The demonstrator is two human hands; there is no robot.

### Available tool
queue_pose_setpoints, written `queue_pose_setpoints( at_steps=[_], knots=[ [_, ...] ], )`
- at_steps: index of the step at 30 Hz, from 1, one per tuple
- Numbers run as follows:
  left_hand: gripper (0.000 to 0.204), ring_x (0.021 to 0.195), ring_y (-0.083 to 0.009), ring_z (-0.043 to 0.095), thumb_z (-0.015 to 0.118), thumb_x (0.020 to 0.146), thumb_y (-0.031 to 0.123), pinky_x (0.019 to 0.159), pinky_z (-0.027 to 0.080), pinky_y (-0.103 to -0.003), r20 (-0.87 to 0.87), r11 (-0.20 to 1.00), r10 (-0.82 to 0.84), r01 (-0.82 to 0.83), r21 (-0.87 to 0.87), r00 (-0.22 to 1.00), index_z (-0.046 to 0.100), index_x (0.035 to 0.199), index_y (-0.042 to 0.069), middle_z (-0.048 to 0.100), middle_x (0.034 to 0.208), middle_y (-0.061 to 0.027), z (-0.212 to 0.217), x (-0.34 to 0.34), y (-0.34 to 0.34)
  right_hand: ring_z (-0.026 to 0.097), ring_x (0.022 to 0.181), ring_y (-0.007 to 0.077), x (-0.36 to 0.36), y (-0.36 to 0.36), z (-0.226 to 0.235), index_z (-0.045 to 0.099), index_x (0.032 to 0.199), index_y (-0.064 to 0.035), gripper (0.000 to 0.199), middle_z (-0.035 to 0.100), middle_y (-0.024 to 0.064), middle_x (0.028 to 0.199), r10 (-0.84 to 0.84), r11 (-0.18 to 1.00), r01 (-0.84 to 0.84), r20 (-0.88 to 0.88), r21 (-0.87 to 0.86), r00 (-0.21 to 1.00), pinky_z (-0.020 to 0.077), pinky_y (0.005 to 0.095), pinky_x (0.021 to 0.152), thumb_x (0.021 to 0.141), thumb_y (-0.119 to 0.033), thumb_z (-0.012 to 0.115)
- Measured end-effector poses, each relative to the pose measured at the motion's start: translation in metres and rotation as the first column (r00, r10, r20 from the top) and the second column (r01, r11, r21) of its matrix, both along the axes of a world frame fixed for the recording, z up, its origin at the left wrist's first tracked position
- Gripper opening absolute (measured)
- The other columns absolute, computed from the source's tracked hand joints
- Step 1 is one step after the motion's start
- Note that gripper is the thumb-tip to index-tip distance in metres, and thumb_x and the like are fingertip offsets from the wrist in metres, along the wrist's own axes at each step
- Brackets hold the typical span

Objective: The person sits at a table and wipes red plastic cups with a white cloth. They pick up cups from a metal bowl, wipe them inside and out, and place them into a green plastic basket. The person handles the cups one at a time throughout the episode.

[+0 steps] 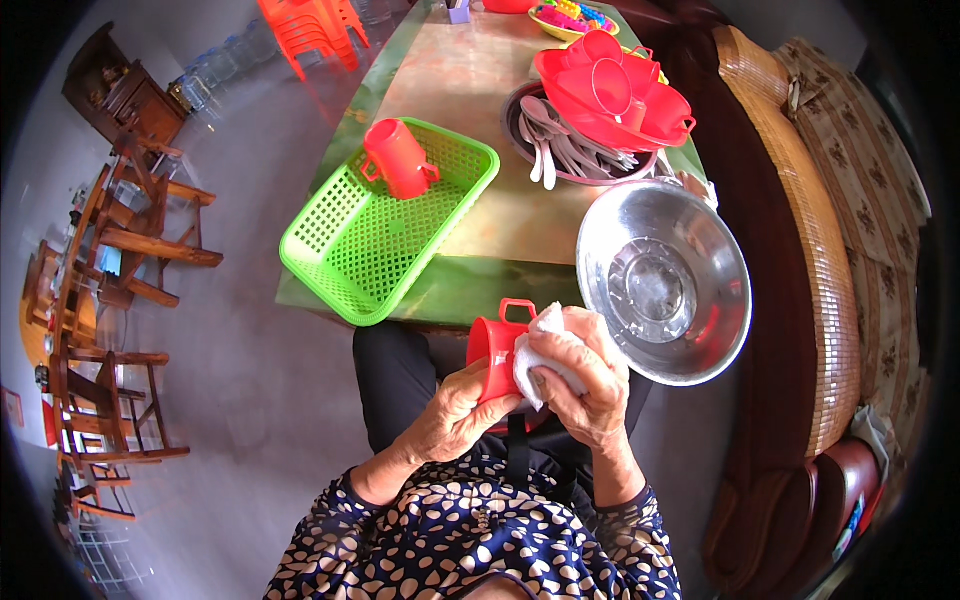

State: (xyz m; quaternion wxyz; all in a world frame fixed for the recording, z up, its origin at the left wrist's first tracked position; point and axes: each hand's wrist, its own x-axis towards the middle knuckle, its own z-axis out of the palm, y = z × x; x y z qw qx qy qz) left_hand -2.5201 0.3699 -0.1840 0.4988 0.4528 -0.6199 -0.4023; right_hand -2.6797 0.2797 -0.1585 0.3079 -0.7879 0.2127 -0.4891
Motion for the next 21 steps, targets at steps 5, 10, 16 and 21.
queue_pose_setpoints(
  at_steps=[5,10,16,21],
  knots=[
    [0.032,0.105,-0.0274,0.058,0.062,0.085,0.002,0.087,0.047,-0.033,0.099,0.998,0.027,-0.022,-0.057,0.995,0.056,0.116,0.001,0.057,0.115,-0.0149,0.000,-0.005,-0.003,0.055,0.084,0.0288,0.010,0.005,0.007,0.066,0.097,-0.0076,0.030,0.053,0.0138,0.097,-0.206,0.972,0.212,-0.064,0.105,0.976,0.0467,0.0372,0.071,0.068,0.001,0.068],
    [0.029,0.098,-0.0298,0.060,0.063,0.083,0.002,0.083,0.049,-0.035,0.220,0.989,0.076,-0.046,-0.138,0.973,0.058,0.111,0.002,0.058,0.109,-0.0150,-0.001,-0.007,-0.006,0.055,0.084,0.0277,0.016,0.010,0.018,0.067,0.097,-0.0075,0.029,0.053,0.0128,0.099,-0.199,0.979,0.187,-0.166,-0.081,0.966,0.0460,0.0363,0.071,0.068,-0.002,0.068],
    [0.029,0.094,-0.0310,0.061,0.064,0.084,0.005,0.080,0.049,-0.035,0.133,0.982,0.113,-0.090,-0.166,0.985,0.057,0.111,-0.001,0.059,0.105,-0.0151,-0.001,-0.005,-0.006,0.052,0.086,0.0311,0.005,0.004,0.004,0.064,0.099,-0.0103,0.033,0.051,0.0137,0.097,-0.139,0.983,0.158,-0.188,0.088,0.972,0.0455,0.0385,0.071,0.069,0.002,0.067],
    [0.027,0.092,-0.0277,0.061,0.060,0.088,0.009,0.079,0.047,-0.032,0.089,0.984,0.165,-0.158,-0.083,0.982,0.056,0.112,-0.002,0.061,0.102,-0.0146,-0.001,-0.002,-0.003,0.053,0.085,0.0308,-0.005,0.011,-0.005,0.064,0.101,-0.0077,0.033,0.052,0.0157,0.100,-0.178,0.981,0.188,-0.182,0.041,0.967,0.0461,0.0380,0.071,0.069,0.001,0.068]
  ],
)
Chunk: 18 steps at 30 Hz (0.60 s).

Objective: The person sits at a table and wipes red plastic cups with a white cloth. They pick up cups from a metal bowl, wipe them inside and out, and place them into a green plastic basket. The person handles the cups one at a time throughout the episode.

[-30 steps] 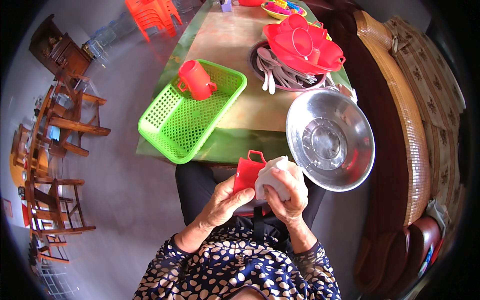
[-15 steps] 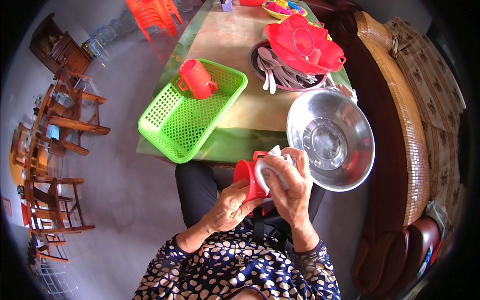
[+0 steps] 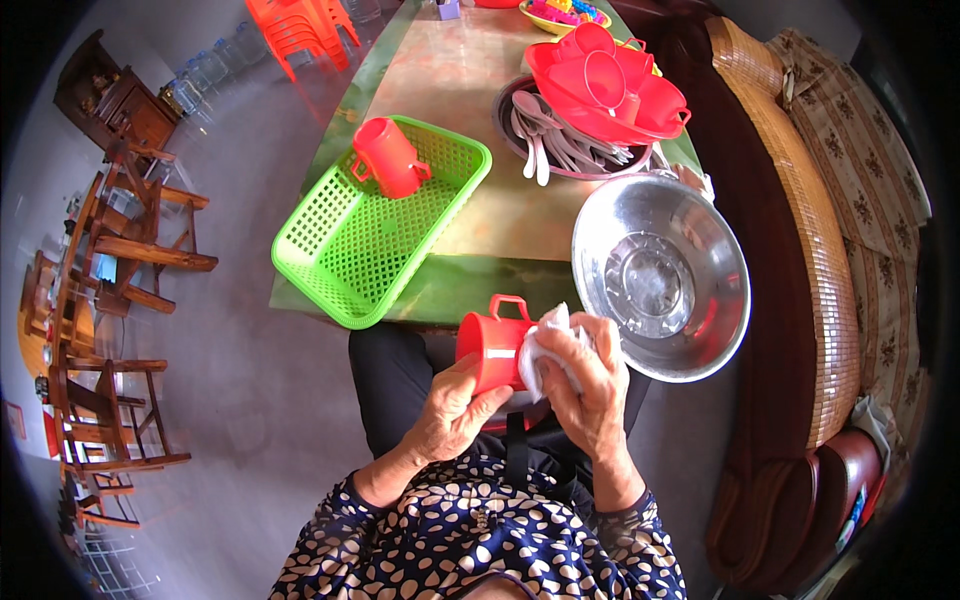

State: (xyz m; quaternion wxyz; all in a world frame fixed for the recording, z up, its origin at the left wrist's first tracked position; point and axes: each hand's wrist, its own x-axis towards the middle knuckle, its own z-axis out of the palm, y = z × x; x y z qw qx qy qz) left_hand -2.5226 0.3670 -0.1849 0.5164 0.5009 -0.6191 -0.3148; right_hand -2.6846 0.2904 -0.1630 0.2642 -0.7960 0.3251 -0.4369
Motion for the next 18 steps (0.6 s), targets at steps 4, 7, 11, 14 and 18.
queue_pose_setpoints(
  at_steps=[4,7,11,14,18],
  knots=[
    [0.029,0.087,-0.0133,0.059,0.061,0.090,0.015,0.077,0.047,-0.027,-0.103,0.997,0.040,-0.033,0.063,0.994,0.058,0.115,0.000,0.064,0.100,-0.0070,0.001,0.001,-0.001,0.055,0.086,0.0302,-0.004,0.010,-0.013,0.063,0.105,-0.0065,0.039,0.054,0.0175,0.102,-0.013,0.998,0.017,0.067,-0.057,0.998,0.0467,0.0363,0.071,0.067,0.003,0.069],
    [0.027,0.092,-0.0186,0.060,0.061,0.089,0.012,0.080,0.047,-0.030,-0.074,0.998,-0.030,0.034,0.050,0.997,0.058,0.113,-0.001,0.063,0.104,-0.0099,0.000,0.004,0.000,0.058,0.085,0.0291,-0.005,0.000,-0.005,0.063,0.102,-0.0045,0.028,0.057,0.0161,0.097,-0.063,0.992,0.045,0.156,0.119,0.986,0.0471,0.0340,0.072,0.074,0.000,0.065],
    [0.028,0.102,-0.0297,0.058,0.060,0.088,0.009,0.088,0.045,-0.035,-0.076,0.980,-0.201,0.201,0.000,0.977,0.056,0.114,-0.001,0.059,0.113,-0.0157,0.001,0.008,0.000,0.059,0.086,0.0209,-0.009,-0.019,-0.014,0.063,0.098,-0.0023,0.017,0.060,0.0110,0.093,0.029,0.883,-0.174,0.319,0.436,0.947,0.0456,0.0301,0.076,0.083,-0.009,0.061],
    [0.031,0.107,-0.0313,0.055,0.062,0.087,0.008,0.092,0.042,-0.037,-0.108,0.965,-0.261,0.259,-0.029,0.959,0.055,0.116,-0.002,0.056,0.118,-0.0168,0.003,0.010,-0.002,0.057,0.088,0.0114,-0.012,-0.021,-0.021,0.061,0.104,-0.0006,0.022,0.062,0.0056,0.102,-0.059,0.468,-0.526,0.619,0.710,0.783,0.0454,0.0248,0.078,0.090,-0.018,0.060],
    [0.038,0.111,-0.0222,0.052,0.067,0.083,0.006,0.092,0.042,-0.031,-0.347,0.989,-0.017,0.068,0.134,0.938,0.054,0.118,-0.001,0.051,0.123,-0.0126,0.001,0.007,-0.003,0.058,0.088,0.0105,0.003,-0.009,-0.039,0.055,0.112,0.0023,0.033,0.062,0.0054,0.100,-0.210,0.490,-0.698,0.848,0.522,0.486,0.0469,0.0240,0.078,0.089,-0.020,0.060]
  ],
)
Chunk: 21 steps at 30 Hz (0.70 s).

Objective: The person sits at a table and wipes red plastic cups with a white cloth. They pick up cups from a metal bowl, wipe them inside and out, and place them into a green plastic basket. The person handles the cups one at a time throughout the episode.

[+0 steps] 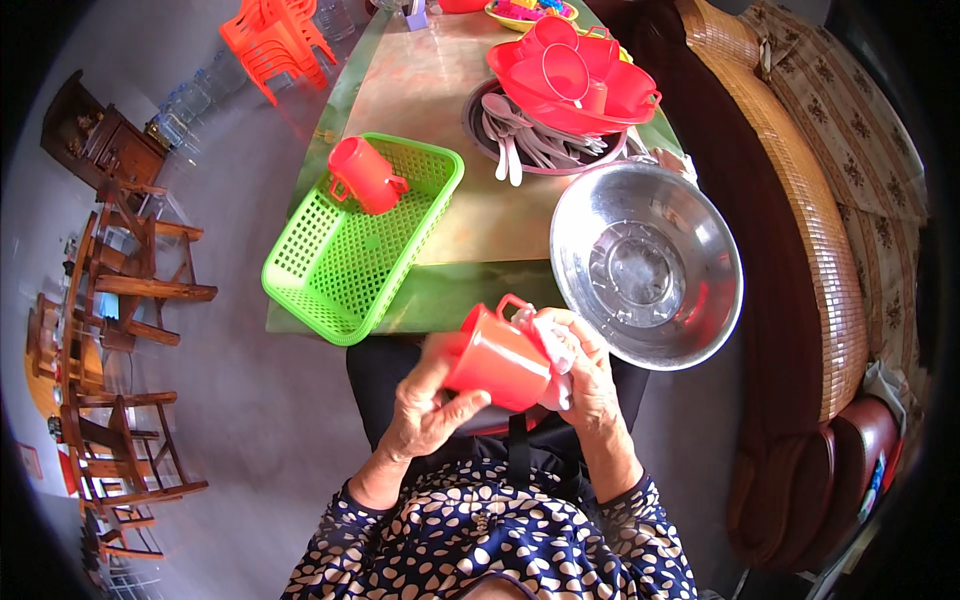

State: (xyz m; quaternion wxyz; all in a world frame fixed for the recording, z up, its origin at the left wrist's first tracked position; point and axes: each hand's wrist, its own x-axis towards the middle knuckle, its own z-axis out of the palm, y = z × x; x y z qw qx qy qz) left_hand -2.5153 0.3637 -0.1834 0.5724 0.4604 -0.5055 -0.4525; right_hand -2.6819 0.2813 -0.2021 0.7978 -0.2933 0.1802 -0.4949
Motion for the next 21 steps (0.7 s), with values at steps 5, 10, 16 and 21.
queue_pose_setpoints(
  at_steps=[5,10,16,21],
  knots=[
    [0.062,0.129,-0.0228,0.035,0.059,0.089,0.017,0.101,0.040,-0.042,-0.240,0.991,0.115,-0.094,0.097,0.964,0.028,0.142,0.009,0.034,0.137,-0.0100,0.003,-0.007,-0.014,0.058,0.091,0.0188,0.000,0.008,0.001,0.058,0.106,0.0019,0.025,0.059,0.0126,0.106,-0.368,0.886,0.187,-0.399,-0.424,0.840,0.0464,0.0296,0.082,0.081,-0.002,0.057],
    [0.074,0.122,-0.0269,0.044,0.061,0.088,0.034,0.102,0.038,-0.043,-0.549,0.982,0.178,-0.116,0.146,0.817,0.017,0.146,0.022,0.040,0.136,-0.0112,0.005,-0.019,-0.020,0.058,0.094,0.0297,0.014,0.020,0.011,0.065,0.100,-0.0033,0.031,0.055,0.0180,0.105,-0.603,0.568,0.054,-0.370,-0.821,0.707,0.0487,0.0341,0.079,0.069,0.002,0.067],
    [0.081,0.123,-0.0268,0.043,0.062,0.084,0.046,0.101,0.039,-0.042,-0.494,0.984,0.148,-0.078,0.159,0.857,0.016,0.146,0.020,0.040,0.136,-0.0141,-0.001,-0.024,-0.015,0.057,0.090,0.0276,0.017,0.009,0.020,0.064,0.100,-0.0029,0.025,0.056,0.0152,0.102,-0.603,0.627,0.102,-0.398,-0.772,0.692,0.0471,0.0324,0.078,0.074,-0.003,0.067],
    [0.088,0.124,-0.0259,0.042,0.062,0.082,0.051,0.102,0.038,-0.041,-0.537,0.983,0.140,-0.049,0.179,0.832,0.012,0.147,0.020,0.039,0.137,-0.0121,-0.001,-0.026,-0.017,0.056,0.090,0.0264,0.026,0.005,0.024,0.063,0.098,-0.0030,0.026,0.055,0.0138,0.099,-0.619,0.669,0.188,-0.400,-0.719,0.676,0.0462,0.0317,0.078,0.073,0.002,0.065]
  ],
)
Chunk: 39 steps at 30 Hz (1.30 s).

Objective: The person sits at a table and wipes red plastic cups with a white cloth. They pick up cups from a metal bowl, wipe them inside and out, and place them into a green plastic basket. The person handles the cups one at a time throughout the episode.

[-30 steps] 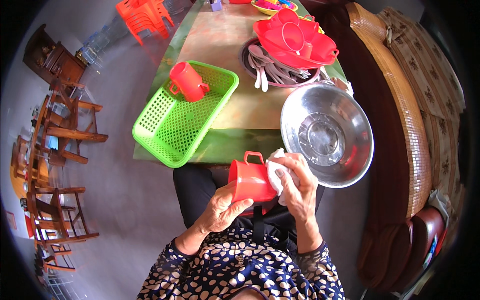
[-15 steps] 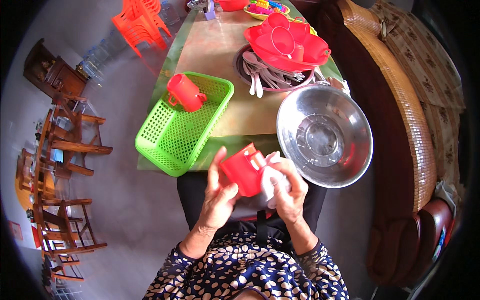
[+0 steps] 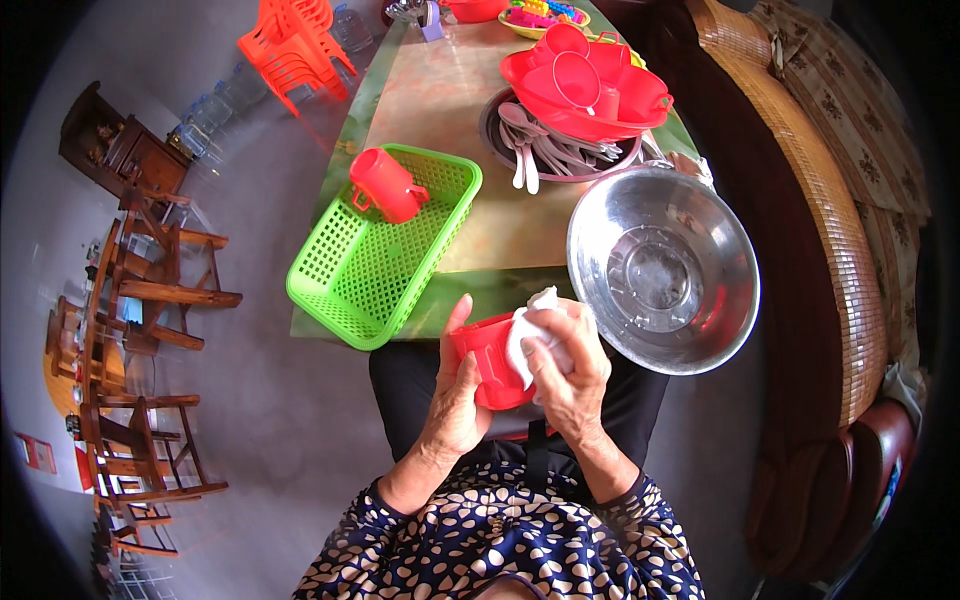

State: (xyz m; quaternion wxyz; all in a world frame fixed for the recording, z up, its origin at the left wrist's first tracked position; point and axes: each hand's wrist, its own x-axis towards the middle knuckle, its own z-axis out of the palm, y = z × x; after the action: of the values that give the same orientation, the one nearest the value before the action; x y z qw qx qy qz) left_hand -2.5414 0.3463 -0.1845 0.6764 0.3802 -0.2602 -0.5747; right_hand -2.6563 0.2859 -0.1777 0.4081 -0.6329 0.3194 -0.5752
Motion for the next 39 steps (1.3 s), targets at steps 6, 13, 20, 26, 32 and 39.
queue_pose_setpoints(
  at_steps=[6,13,20,26,32,39],
  knots=[
    [0.087,0.124,-0.0246,0.042,0.061,0.083,0.051,0.103,0.038,-0.041,0.070,1.000,-0.016,0.015,0.014,0.997,0.012,0.147,0.020,0.040,0.138,-0.0097,-0.004,0.005,0.002,0.052,0.093,0.0309,-0.001,-0.003,0.001,0.067,0.096,-0.0096,0.035,0.054,0.0133,0.101,0.019,0.949,-0.079,-0.196,-0.306,0.980,0.0439,0.0392,0.081,0.062,-0.004,0.074],
    [0.076,0.123,-0.0235,0.043,0.052,0.091,0.045,0.103,0.037,-0.041,-0.045,0.997,0.014,-0.018,-0.077,0.999,0.009,0.148,0.020,0.040,0.136,-0.0103,-0.011,0.005,-0.002,0.055,0.088,0.0262,0.005,0.002,-0.009,0.060,0.106,-0.0018,0.023,0.053,0.0147,0.098,-0.007,0.998,0.008,-0.023,0.064,1.000,0.0457,0.0321,0.077,0.083,-0.004,0.059],
    [0.078,0.117,-0.0273,0.049,0.058,0.085,0.052,0.099,0.041,-0.043,-0.036,0.981,0.196,-0.195,0.008,0.980,0.025,0.143,0.012,0.045,0.132,-0.0129,-0.019,0.010,-0.007,0.057,0.089,0.0325,0.001,0.024,-0.020,0.058,0.113,-0.0008,0.034,0.054,0.0200,0.102,-0.016,0.999,0.009,-0.179,-0.042,0.984,0.0474,0.0355,0.077,0.079,0.001,0.061],
    [0.090,0.111,-0.0201,0.054,0.087,0.061,0.032,0.095,0.045,-0.036,0.343,0.982,0.181,-0.154,-0.105,0.922,0.040,0.131,-0.002,0.055,0.122,-0.0102,-0.017,0.036,-0.003,0.059,0.086,0.0208,-0.032,0.020,-0.013,0.064,0.101,0.0015,0.023,0.060,0.0115,0.094,0.245,0.947,-0.251,0.054,0.202,0.968,0.0463,0.0293,0.078,0.077,0.001,0.063],
    [0.090,0.111,-0.0219,0.056,0.089,0.057,0.029,0.094,0.047,-0.035,0.691,0.971,0.184,-0.022,-0.236,0.699,0.044,0.130,0.001,0.055,0.122,-0.0127,0.000,0.030,0.001,0.055,0.085,0.0184,-0.035,0.006,0.012,0.065,0.099,-0.0033,0.027,0.058,0.0084,0.090,0.247,0.956,-0.231,-0.072,0.180,0.966,0.0438,0.0292,0.074,0.073,-0.007,0.071],
    [0.087,0.112,-0.0236,0.056,0.089,0.056,0.025,0.095,0.047,-0.036,0.717,0.977,0.085,0.083,-0.196,0.692,0.048,0.128,0.003,0.055,0.124,-0.0126,-0.002,0.033,0.007,0.056,0.080,0.0192,-0.033,-0.008,0.004,0.064,0.093,-0.0040,0.023,0.057,0.0077,0.088,0.271,0.943,-0.246,-0.091,0.222,0.958,0.0461,0.0304,0.072,0.071,-0.006,0.072]
  ],
)
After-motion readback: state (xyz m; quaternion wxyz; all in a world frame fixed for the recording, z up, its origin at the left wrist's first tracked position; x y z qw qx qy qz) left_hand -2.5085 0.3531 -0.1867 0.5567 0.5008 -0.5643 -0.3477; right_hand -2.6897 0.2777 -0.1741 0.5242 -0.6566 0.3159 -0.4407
